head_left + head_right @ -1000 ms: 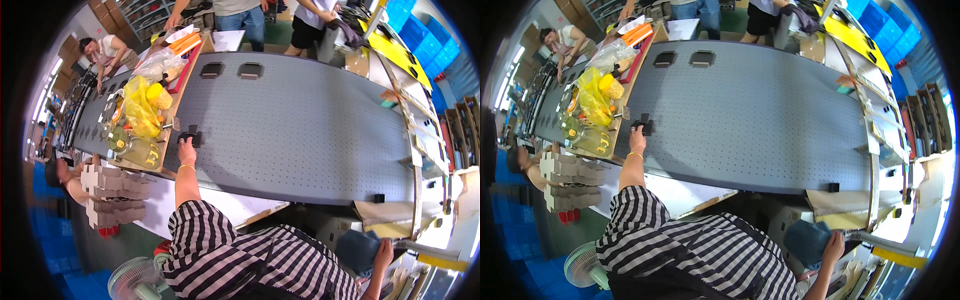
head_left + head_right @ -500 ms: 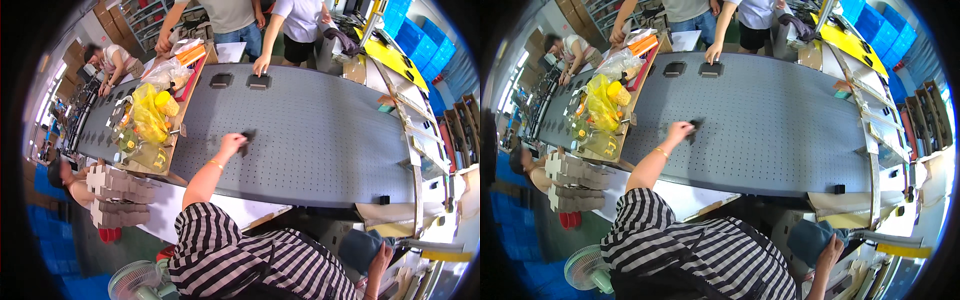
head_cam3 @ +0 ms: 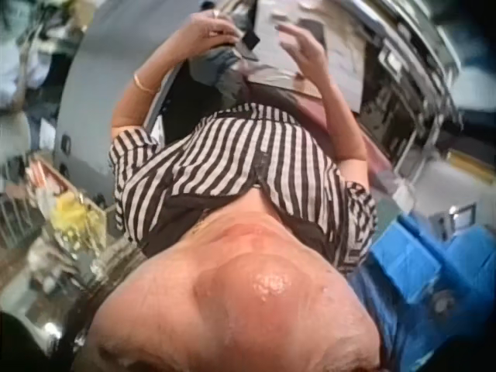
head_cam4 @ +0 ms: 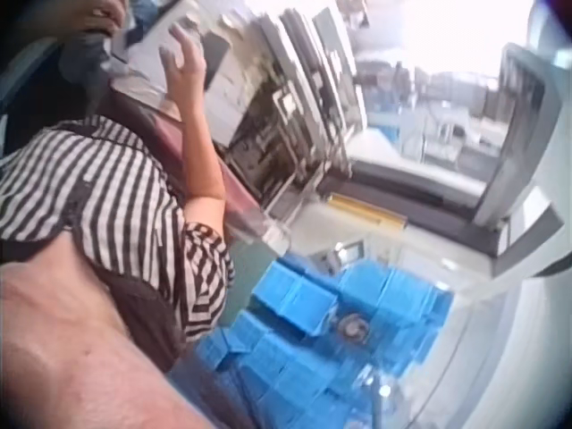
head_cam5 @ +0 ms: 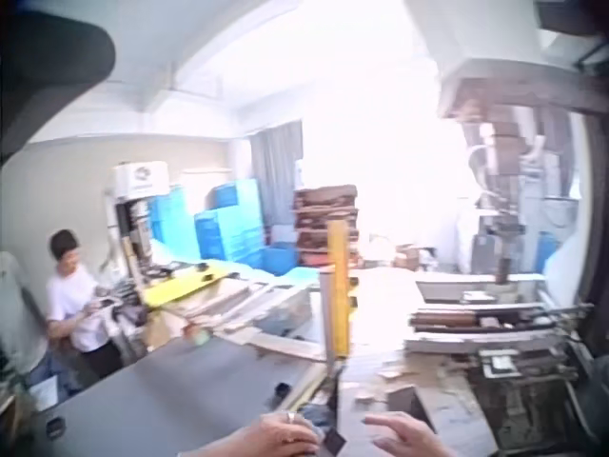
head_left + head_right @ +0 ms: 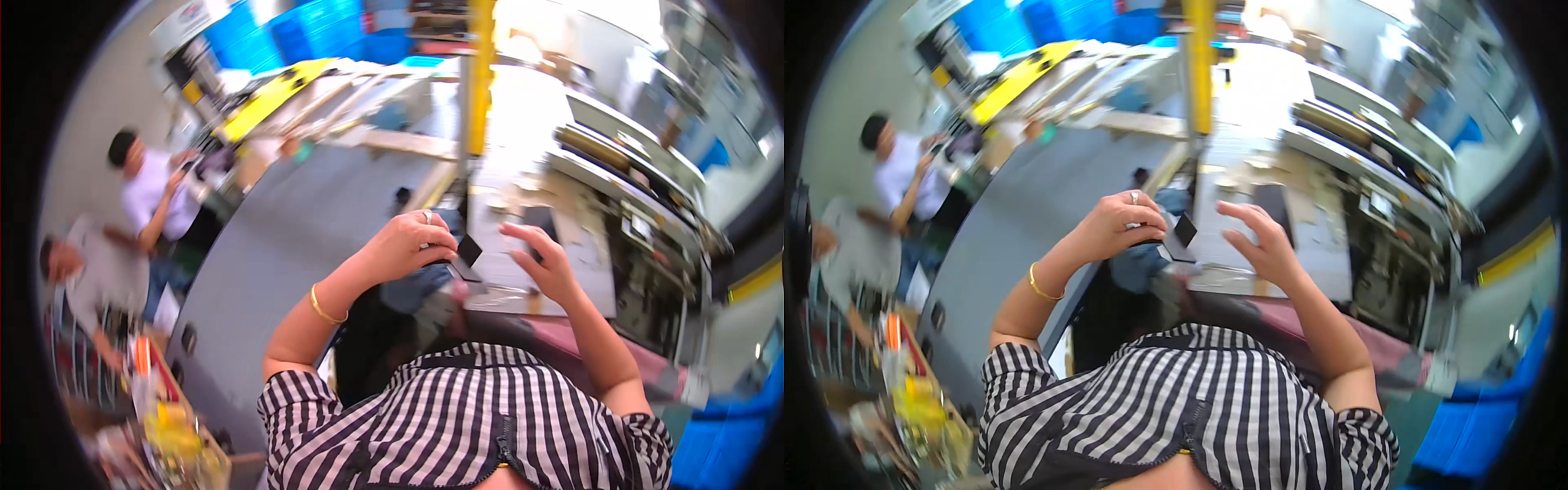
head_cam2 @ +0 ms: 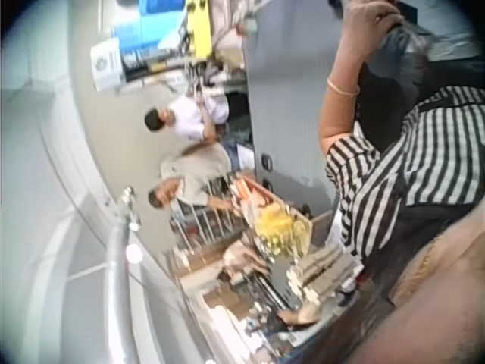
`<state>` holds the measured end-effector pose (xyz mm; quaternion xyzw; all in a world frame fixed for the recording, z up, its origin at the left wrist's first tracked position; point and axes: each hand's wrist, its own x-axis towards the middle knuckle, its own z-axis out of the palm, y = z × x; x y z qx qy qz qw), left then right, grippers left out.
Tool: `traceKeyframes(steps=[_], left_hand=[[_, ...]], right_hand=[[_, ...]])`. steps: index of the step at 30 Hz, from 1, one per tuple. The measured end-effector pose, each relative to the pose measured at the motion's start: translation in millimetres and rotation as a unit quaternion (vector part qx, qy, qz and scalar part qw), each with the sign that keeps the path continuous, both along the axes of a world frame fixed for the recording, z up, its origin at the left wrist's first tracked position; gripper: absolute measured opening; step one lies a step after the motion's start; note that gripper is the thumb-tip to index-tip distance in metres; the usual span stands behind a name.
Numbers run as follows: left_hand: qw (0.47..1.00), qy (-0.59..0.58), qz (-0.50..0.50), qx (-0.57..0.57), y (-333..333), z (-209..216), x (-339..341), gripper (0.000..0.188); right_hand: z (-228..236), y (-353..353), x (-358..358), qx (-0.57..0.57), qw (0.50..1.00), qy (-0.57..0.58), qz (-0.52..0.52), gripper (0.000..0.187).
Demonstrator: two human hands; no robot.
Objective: Folding cardboard components and feeding them into an industrial manufacturing machine.
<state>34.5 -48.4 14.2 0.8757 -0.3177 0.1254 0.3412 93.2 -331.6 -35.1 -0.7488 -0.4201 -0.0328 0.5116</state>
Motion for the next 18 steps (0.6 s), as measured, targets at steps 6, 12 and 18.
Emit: traceKeyframes(steps=[6, 12, 18], left_hand=[[0.985, 0.018, -0.168, 0.023, -152.3, 38.9, 79.2, 0.014], [0.962, 0.080, -0.261, 0.011, -236.4, 45.7, 154.4, 0.012], [0.937, 0.176, -0.300, 0.028, -291.5, 29.1, 253.7, 0.018]], right_hand=[[6.6, -121.5, 14.0, -0.028, 0.998, 0.042, -0.048, 0.039], [4.5, -198.6, 42.8, 0.033, 0.980, 0.183, -0.076, 0.048], [30.4, -253.7, 106.1, 0.041, 0.974, 0.031, -0.219, 0.054]])
